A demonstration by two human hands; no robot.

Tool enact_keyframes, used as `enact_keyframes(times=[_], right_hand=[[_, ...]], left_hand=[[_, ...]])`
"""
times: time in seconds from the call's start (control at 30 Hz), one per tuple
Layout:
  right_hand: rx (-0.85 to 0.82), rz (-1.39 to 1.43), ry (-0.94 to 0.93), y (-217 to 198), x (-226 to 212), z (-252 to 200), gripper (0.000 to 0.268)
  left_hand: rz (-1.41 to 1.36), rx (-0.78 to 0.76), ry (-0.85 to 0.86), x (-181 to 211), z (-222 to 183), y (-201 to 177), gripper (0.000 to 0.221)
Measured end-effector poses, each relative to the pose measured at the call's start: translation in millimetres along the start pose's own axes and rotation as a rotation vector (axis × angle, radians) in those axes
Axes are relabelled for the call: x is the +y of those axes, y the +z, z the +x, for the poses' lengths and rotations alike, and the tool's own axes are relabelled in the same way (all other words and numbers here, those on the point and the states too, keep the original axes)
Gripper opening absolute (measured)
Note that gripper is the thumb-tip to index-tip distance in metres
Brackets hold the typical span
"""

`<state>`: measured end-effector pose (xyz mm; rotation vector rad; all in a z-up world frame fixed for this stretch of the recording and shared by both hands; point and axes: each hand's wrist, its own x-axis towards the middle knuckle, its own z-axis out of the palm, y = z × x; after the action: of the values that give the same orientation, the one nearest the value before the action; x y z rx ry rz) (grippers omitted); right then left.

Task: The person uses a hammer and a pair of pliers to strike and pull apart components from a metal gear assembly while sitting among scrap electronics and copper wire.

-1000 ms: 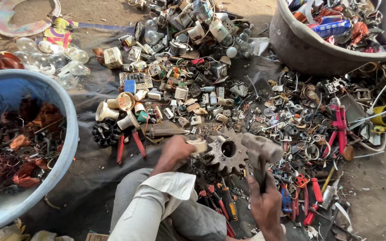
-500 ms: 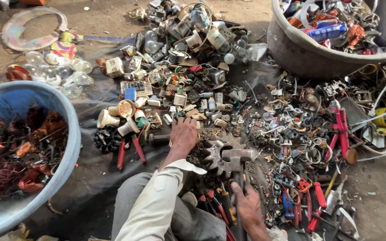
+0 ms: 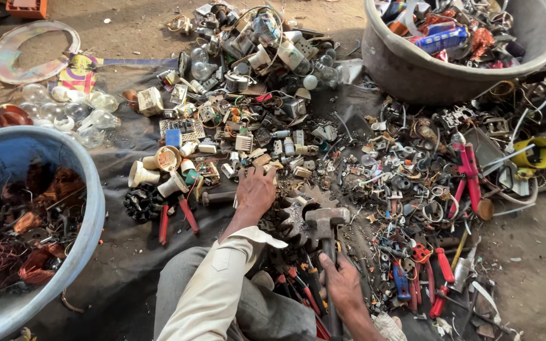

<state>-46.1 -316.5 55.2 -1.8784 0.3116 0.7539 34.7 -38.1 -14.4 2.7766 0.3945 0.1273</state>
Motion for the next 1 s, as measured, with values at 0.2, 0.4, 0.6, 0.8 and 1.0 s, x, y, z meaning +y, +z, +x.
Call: enact_keyframes(times=[0.2, 0.4, 0.6, 0.8, 1.0], right_hand=[[-0.007, -0.003, 0.037, -0.2, -1.7, 4.7, 0.041], [0.01, 0.013, 0.052, -0.9, -0.2, 6.9, 0.04], [0.015, 0.049, 0.068, -2.0, -2.9, 2.4, 0.035], [-0.012, 0.027, 0.023, -4.5, 2.8, 5.0, 0.035], [0.091, -0.182, -0.283, -9.5, -0.1, -5.4, 0.048]], left_hand=[[-0.135, -0.152, -0.034, -0.6, 5.3, 3.8, 0.039], [-1.077, -0.3, -0.285, 26.5, -16.5, -14.7, 0.02], [-0.382, 0.139, 0.271, 54.5, -75.9, -36.2, 0.016], [-0.47, 0.183, 0.175, 53.7, -91.0, -16.1, 0.018], [-0.555, 0.063, -0.129, 50.4, -94.3, 27.8, 0.008]])
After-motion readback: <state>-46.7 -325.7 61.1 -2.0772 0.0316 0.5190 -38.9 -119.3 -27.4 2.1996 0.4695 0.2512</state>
